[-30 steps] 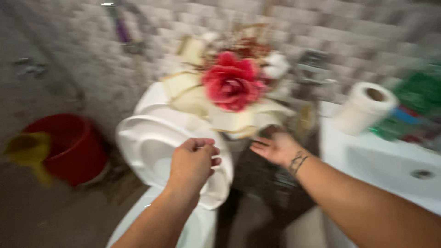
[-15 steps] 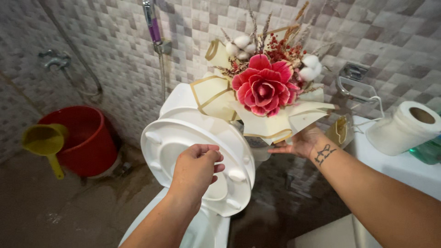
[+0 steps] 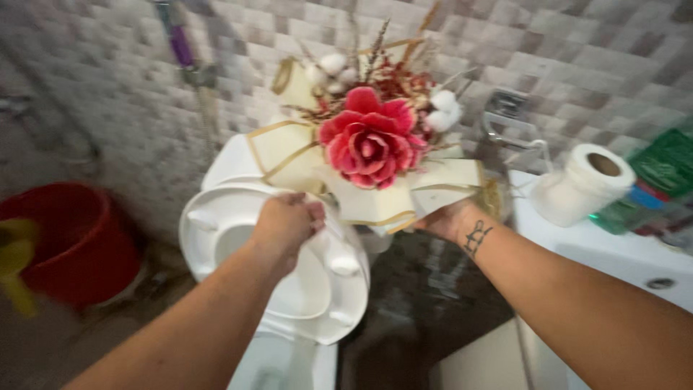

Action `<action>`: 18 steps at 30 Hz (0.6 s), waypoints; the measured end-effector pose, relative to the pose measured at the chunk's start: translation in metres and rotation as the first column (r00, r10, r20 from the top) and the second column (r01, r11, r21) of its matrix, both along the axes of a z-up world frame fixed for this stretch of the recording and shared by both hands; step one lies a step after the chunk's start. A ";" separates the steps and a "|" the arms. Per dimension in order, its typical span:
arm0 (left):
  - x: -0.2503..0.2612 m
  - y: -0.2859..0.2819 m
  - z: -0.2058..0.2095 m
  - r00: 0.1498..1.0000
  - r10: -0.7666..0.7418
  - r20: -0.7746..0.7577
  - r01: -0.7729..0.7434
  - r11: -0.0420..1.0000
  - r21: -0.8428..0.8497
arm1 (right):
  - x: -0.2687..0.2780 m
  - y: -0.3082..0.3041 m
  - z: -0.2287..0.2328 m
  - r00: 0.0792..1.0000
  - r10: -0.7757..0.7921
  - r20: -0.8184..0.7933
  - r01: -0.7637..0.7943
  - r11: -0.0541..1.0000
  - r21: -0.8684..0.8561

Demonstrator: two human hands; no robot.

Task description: The person cleans a bathroom sink and toilet using paper towels. They wipe the sink basin, faucet, and toilet tank, repeatedly tearing off paper towels and discarding used ones. The person also moves a decorative flower arrangement to access the sink and toilet surfaces.

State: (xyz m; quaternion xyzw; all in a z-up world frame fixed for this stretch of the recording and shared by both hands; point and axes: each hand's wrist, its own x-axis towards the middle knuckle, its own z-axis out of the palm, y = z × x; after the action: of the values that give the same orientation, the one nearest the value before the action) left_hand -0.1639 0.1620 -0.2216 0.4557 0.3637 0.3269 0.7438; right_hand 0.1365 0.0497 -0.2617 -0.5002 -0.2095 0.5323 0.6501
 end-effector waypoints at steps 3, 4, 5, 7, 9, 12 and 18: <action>0.022 0.015 -0.005 0.998 0.065 0.002 -0.065 0.997 -0.032 | 0.035 0.003 -0.037 0.996 -0.015 0.087 0.022 0.996 -0.083; 0.023 0.016 -0.005 0.998 0.058 -0.032 -0.059 0.998 -0.028 | 0.045 -0.001 -0.048 0.992 0.032 0.122 -0.018 0.994 -0.111; 0.020 0.015 -0.006 0.996 0.058 -0.066 -0.059 0.998 -0.021 | 0.051 -0.001 -0.061 0.983 0.079 0.164 -0.057 0.990 -0.130; 0.017 0.011 -0.003 0.993 0.053 -0.106 -0.057 0.998 -0.031 | 0.055 0.002 -0.081 0.953 0.097 0.286 -0.056 0.987 -0.149; 0.011 0.007 0.001 0.992 0.051 -0.118 -0.059 0.996 -0.064 | 0.051 0.010 -0.091 0.899 0.079 0.430 -0.035 0.993 -0.109; 0.002 0.002 0.006 0.995 0.011 -0.102 -0.016 0.998 -0.054 | 0.036 0.022 -0.098 0.640 0.064 0.765 -0.086 0.996 -0.011; -0.022 -0.010 0.022 0.987 -0.080 -0.137 0.074 0.996 -0.050 | 0.022 0.046 -0.116 0.279 -0.058 0.958 -0.063 0.995 0.078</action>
State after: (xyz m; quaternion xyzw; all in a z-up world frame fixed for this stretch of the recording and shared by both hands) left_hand -0.1862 0.1524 -0.1992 0.4744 0.4038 0.2572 0.7387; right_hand 0.1588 0.0953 -0.3774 -0.6857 -0.5851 0.1153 0.4174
